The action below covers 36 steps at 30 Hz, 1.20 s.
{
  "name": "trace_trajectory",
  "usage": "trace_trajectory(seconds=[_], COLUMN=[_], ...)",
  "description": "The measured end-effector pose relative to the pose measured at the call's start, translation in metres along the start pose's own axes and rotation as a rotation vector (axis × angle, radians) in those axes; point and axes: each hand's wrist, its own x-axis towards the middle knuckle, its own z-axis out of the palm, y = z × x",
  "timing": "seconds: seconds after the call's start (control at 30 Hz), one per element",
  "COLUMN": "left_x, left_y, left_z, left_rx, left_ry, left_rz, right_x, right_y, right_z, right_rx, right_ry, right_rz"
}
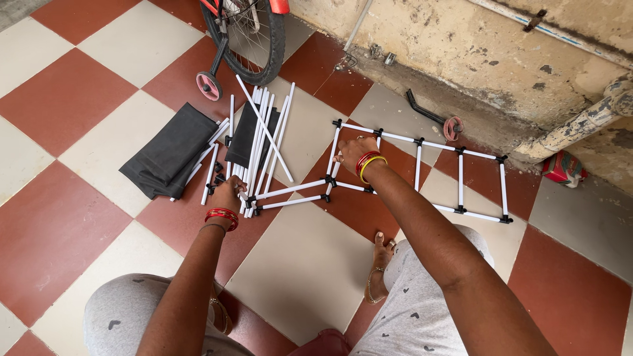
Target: The person assembles a shoe rack frame by inserting pipes into plastic connectors by hand.
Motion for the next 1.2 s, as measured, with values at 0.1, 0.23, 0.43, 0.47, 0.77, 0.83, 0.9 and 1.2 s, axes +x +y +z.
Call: trace_trajectory(seconds=[0.1, 0.23, 0.43, 0.47, 0.77, 0.83, 0.9, 1.2], left_x=[0.000, 0.000, 0.000, 0.000, -0.002, -0.002, -0.001, 0.000], left_y=[-0.003, -0.006, -0.005, -0.005, -0.003, 0.000, 0.001, 0.003], left_z=[0.002, 0.005, 0.008, 0.008, 0.009, 0.009, 0.007, 0.004], left_rx=[-0.015, -0.015, -0.091, -0.092, -0.097, -0.104, -0.099, -0.125], left_ry=[0.007, 0.030, 0.059, 0.056, 0.078, 0.080, 0.070, 0.064], left_rz=[-0.001, 0.010, -0.004, -0.006, -0.003, -0.010, -0.013, -0.004], right_x=[0.000, 0.008, 0.009, 0.007, 0.001, 0.003, 0.006, -0.002], right_y=[-0.001, 0.000, 0.007, 0.008, 0.009, 0.009, 0.012, 0.011], right_z=[0.002, 0.018, 0.027, 0.026, 0.023, 0.027, 0.033, 0.027], right_rx=[-0.059, -0.074, -0.083, -0.097, -0.165, -0.178, -0.247, -0.369], right_ry=[0.007, 0.116, 0.071, 0.060, 0.044, 0.021, 0.070, 0.045], right_rz=[-0.030, -0.076, -0.107, -0.116, -0.150, -0.147, -0.197, -0.251])
